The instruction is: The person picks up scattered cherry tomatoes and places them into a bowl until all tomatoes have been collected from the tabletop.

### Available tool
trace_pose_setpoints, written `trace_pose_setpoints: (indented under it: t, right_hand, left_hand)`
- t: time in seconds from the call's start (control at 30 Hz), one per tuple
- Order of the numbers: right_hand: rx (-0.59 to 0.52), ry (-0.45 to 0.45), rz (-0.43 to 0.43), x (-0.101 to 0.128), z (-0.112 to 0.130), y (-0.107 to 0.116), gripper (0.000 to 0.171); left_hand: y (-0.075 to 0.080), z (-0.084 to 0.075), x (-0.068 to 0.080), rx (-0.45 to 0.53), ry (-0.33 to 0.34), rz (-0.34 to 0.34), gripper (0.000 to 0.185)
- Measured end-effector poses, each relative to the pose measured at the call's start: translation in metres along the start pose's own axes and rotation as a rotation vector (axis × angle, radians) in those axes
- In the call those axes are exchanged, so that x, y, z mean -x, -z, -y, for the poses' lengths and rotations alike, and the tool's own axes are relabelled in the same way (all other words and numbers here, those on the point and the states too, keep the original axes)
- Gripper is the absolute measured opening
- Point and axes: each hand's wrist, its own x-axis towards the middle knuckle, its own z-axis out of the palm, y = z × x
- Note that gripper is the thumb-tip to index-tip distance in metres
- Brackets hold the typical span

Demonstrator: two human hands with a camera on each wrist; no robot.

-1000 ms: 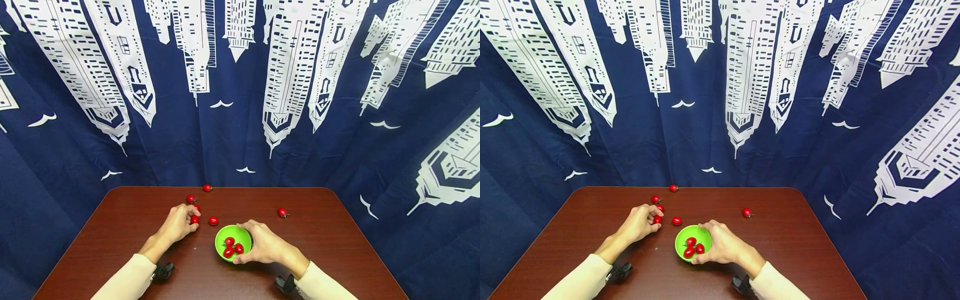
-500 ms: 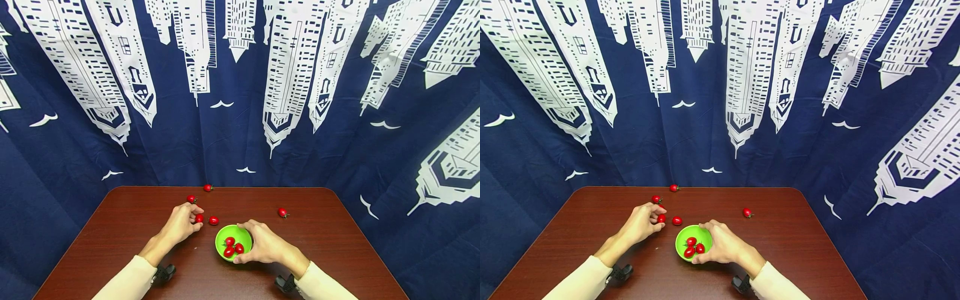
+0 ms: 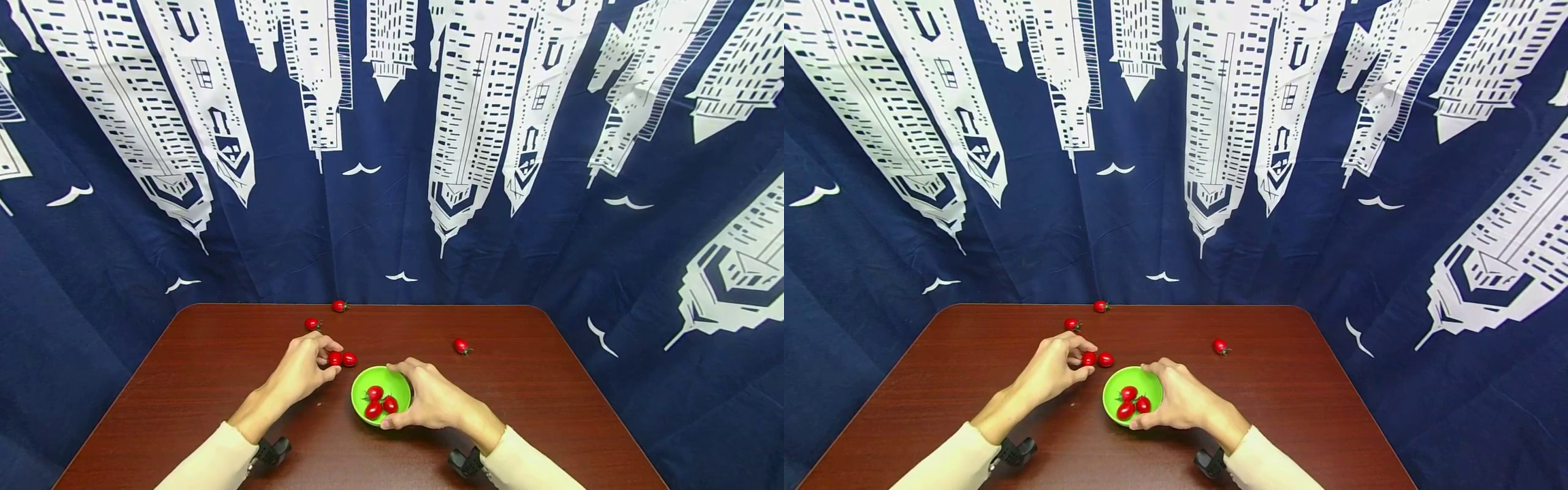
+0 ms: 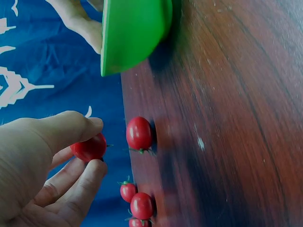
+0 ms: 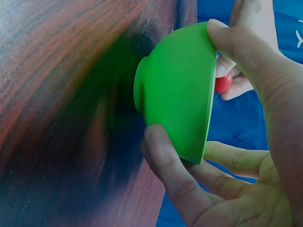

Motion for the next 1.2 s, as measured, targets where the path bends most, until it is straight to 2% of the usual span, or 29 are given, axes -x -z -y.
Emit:
trace_pose_setpoints:
  t: [0.23, 0.53, 1.2]
  right_hand:
    - [0.003, 0.005, 0.001, 0.0, 0.0, 0.0, 0.098]
    - [-0.004, 0.01, -0.005, -0.001, -0.001, -0.001, 0.097]
    - [-0.006, 0.007, -0.002, 0.0, 0.0, 0.0, 0.098]
  left_hand:
    - [-0.003, -0.007, 0.001, 0.008, -0.053, -0.003, 0.031]
    - [-0.004, -0.02, 0.004, 0.04, -0.055, 0.038, 0.032]
    - [-0.01, -0.044, 0.014, 0.077, -0.126, 0.096, 0.033]
